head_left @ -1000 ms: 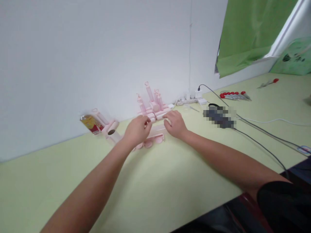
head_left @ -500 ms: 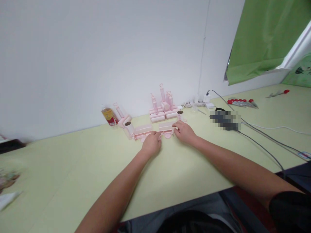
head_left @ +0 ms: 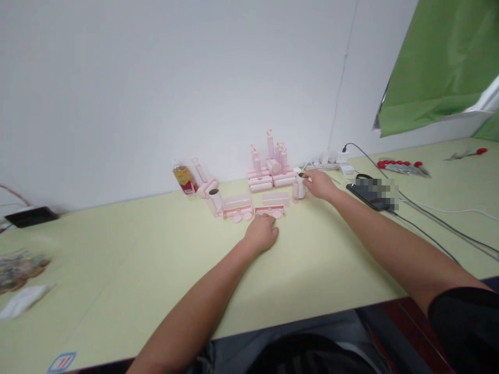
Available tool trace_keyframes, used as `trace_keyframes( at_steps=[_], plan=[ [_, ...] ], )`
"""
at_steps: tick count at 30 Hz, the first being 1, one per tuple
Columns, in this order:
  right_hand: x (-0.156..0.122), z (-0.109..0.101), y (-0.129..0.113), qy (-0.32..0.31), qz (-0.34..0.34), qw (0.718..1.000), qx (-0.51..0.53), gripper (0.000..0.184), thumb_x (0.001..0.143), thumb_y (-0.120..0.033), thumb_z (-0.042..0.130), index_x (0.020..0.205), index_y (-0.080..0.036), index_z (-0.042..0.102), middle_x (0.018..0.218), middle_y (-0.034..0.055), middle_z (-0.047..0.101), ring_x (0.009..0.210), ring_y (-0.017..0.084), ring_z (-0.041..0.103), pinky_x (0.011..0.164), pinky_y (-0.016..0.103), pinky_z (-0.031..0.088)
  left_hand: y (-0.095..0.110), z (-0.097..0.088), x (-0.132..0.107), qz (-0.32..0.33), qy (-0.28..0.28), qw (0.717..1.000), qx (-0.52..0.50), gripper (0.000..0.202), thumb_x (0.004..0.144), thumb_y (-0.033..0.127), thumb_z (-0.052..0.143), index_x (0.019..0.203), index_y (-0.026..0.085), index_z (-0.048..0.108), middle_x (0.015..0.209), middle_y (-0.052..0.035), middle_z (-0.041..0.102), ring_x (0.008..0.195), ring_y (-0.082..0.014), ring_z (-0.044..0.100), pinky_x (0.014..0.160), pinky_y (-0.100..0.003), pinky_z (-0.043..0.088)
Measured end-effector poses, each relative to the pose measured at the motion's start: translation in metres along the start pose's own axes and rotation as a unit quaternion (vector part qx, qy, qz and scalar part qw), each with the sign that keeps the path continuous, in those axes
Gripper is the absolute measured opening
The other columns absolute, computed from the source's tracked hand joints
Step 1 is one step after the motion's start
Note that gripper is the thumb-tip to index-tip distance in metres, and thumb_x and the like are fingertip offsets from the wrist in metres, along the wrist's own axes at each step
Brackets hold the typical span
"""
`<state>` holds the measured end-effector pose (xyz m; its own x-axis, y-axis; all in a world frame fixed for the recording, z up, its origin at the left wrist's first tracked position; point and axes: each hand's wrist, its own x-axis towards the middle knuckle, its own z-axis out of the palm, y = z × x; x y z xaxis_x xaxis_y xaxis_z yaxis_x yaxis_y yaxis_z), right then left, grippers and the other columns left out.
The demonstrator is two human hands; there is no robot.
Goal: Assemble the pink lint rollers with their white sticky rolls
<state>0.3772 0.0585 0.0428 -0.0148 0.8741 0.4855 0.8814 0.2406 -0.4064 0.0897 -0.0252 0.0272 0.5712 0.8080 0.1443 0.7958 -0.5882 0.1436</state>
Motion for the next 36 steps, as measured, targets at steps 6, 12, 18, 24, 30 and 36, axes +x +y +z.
trace_keyframes(
  at_steps=[6,12,18,24,30,36],
  plan=[
    [-0.009,-0.042,-0.014,0.142,0.035,0.981,0.128,0.019,0.091,-0.025,0.055,0.1,-0.015,0.067,0.119,0.0177,0.064,0.119,0.033,0.055,0.108,0.053,0.039,0.004,-0.002,0.002,0.021,0.006,0.998,-0.059,0.021,0.086,0.03,0.058,0.097,0.017,0.07,0.105,-0.014,0.072,0.1,-0.0297,0.067,0.091,-0.041,0.052],
    [-0.051,-0.028,-0.081,0.072,0.065,0.925,0.367,0.026,0.093,-0.043,0.052,0.097,-0.019,0.061,0.087,0.0052,0.066,0.074,0.017,0.064,0.069,0.033,0.056,0.01,-0.009,-0.01,-0.01,0.087,0.978,-0.187,0.054,0.092,0.042,0.058,0.138,0.017,0.049,0.129,-0.0142,0.066,0.108,-0.0245,0.066,0.094,-0.037,0.053],
    [-0.097,0.029,-0.129,-0.095,0.076,0.86,0.496,0.022,0.083,-0.04,0.067,0.089,-0.019,0.062,0.072,-0.0001,0.066,0.052,0.009,0.056,0.045,0.019,0.045,-0.001,-0.017,-0.027,-0.028,0.259,0.858,-0.442,0.063,0.082,0.045,0.073,0.134,0.018,0.052,0.131,-0.014,0.065,0.119,-0.0246,0.063,0.104,-0.037,0.049],
    [-0.096,0.059,-0.11,-0.14,0.146,0.809,0.552,0.024,0.069,-0.015,0.06,0.093,-0.019,0.062,0.082,0.0008,0.072,0.049,0.01,0.058,0.04,0.02,0.044,-0.037,-0.024,-0.027,-0.127,0.266,0.836,-0.463,0.036,0.078,0.044,0.072,0.098,0.015,0.067,0.094,-0.0085,0.075,0.087,-0.0237,0.07,0.079,-0.033,0.055],
    [-0.1,0.061,-0.111,-0.133,0.165,0.727,0.653,0.038,0.058,-0.007,0.053,0.093,-0.022,0.058,0.051,-0.0105,0.051,0.049,0.01,0.05,0.06,0.027,0.053,-0.024,-0.014,-0.034,-0.072,0.191,0.867,-0.454,0.026,0.08,0.039,0.071,0.092,0.016,0.07,0.088,-0.0049,0.075,0.082,-0.0221,0.07,0.074,-0.031,0.054],
    [-0.11,0.037,-0.124,-0.162,0.171,0.671,0.703,0.034,0.06,-0.009,0.057,0.091,-0.023,0.055,0.047,-0.0123,0.035,0.047,0.01,0.036,0.057,0.029,0.049,-0.006,-0.01,-0.04,-0.024,0.145,0.897,-0.417,0.021,0.08,0.035,0.072,0.09,0.017,0.07,0.084,-0.0021,0.074,0.077,-0.0187,0.067,0.072,-0.028,0.051]
  ],
)
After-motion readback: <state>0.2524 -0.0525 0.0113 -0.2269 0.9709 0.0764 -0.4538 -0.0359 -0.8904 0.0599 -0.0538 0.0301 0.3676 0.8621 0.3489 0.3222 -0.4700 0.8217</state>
